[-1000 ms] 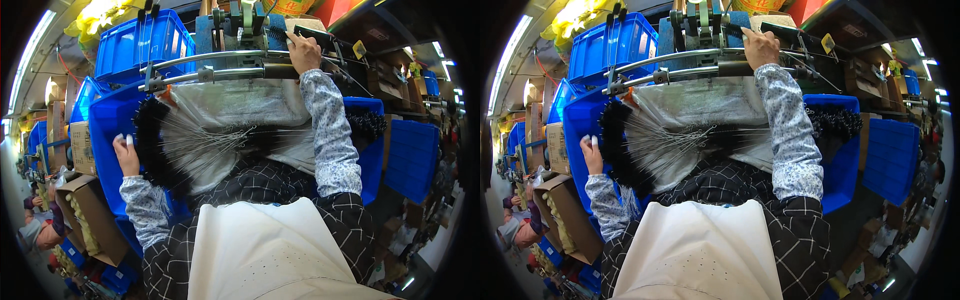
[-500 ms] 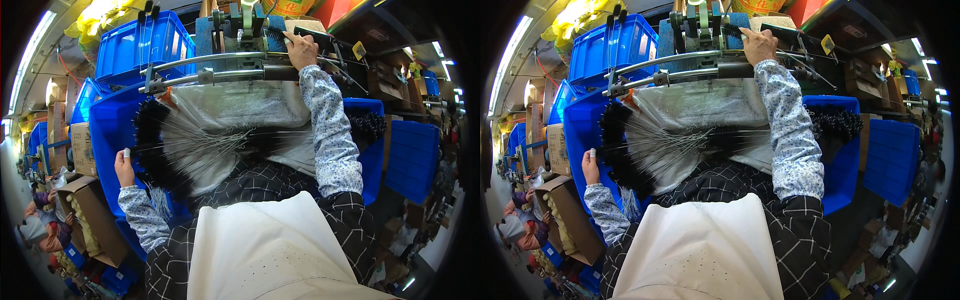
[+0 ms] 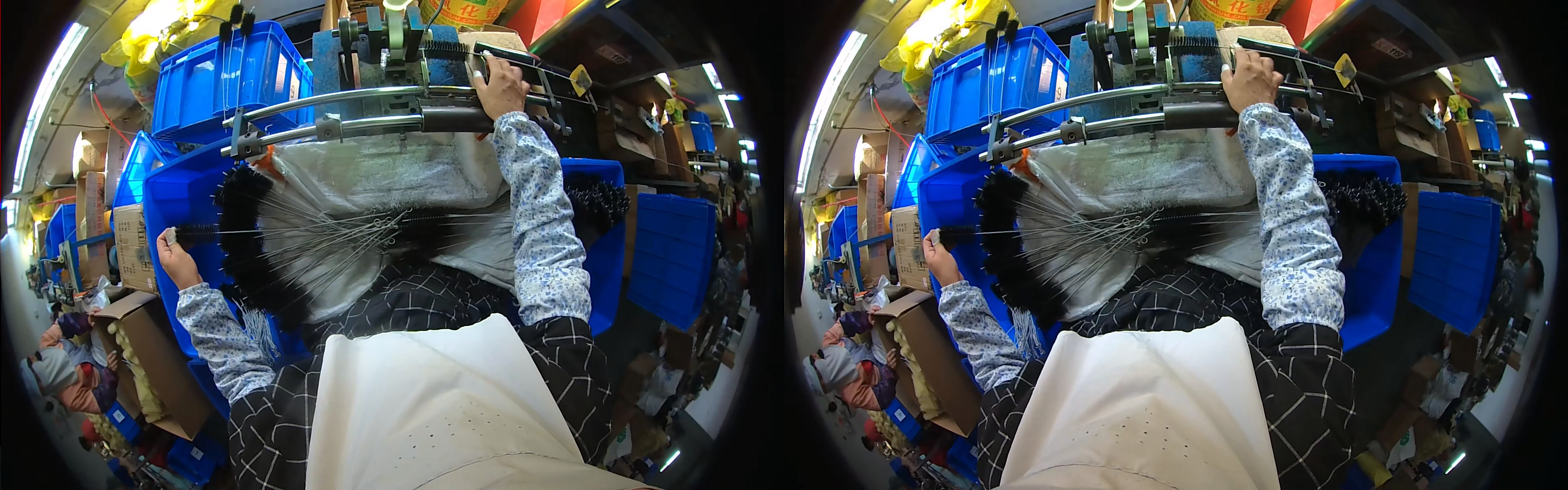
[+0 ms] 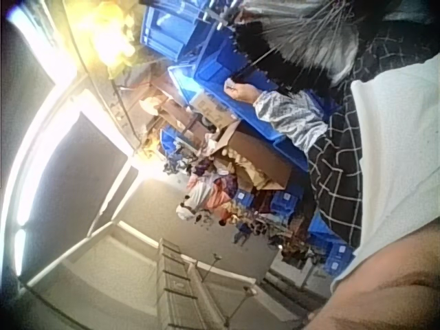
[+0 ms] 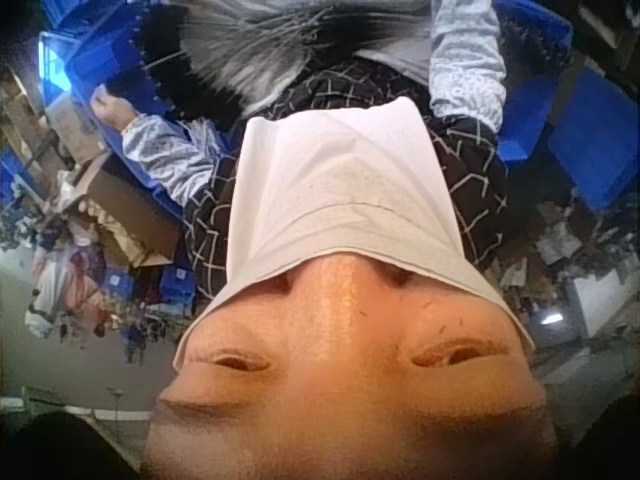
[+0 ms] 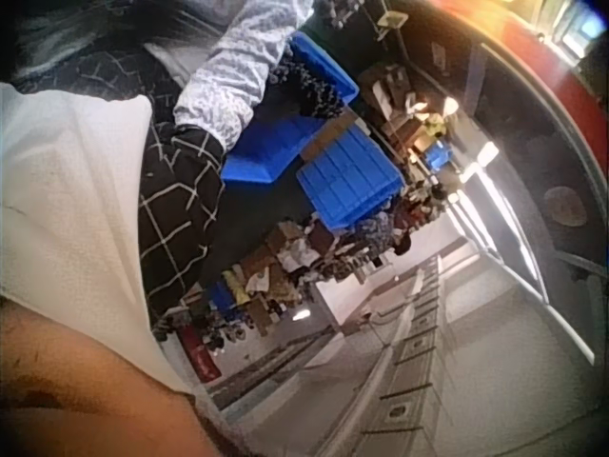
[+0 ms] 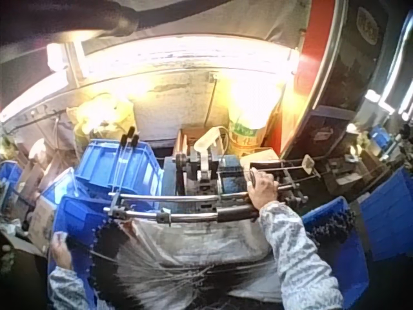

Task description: The worker uses a hairdryer to shape/dry a fan of black brushes and then processes them through a cutting or crimping machine.

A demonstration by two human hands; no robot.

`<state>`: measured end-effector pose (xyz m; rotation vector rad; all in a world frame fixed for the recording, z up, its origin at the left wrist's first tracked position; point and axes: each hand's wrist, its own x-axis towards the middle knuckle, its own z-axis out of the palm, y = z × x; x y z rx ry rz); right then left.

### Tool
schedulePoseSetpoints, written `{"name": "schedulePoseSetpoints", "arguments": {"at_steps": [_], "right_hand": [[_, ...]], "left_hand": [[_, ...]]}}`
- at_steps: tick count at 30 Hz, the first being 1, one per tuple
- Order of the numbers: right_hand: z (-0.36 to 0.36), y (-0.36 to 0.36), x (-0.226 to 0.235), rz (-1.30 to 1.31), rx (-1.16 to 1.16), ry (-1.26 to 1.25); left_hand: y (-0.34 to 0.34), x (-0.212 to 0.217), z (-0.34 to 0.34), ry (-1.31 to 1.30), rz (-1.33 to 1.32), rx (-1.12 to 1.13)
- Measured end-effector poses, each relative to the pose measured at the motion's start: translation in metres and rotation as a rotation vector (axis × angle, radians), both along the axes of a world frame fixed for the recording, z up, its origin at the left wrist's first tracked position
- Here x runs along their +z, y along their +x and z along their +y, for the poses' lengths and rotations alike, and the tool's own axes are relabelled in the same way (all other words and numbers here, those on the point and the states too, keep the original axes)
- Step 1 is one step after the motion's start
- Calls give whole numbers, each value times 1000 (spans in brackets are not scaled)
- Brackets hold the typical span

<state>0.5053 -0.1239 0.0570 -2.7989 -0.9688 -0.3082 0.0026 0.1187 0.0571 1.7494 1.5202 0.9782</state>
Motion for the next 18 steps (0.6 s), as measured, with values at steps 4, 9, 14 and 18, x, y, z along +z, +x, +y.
{"name": "schedulePoseSetpoints", "arguments": {"at_steps": [4, 9, 14, 18], "right_hand": [[3, 0, -9, 102, 35, 162], [21, -13, -12, 114, 58, 186], [30, -21, -17, 107, 75, 223], [35, -26, -17, 113, 60, 216]], "left_hand": [[11, 8, -8, -100, -508, -50], [-10, 32, 3, 57, -641, -47], [-29, 82, 2, 251, -778, 91], [-47, 91, -1, 266, -794, 46]]}}
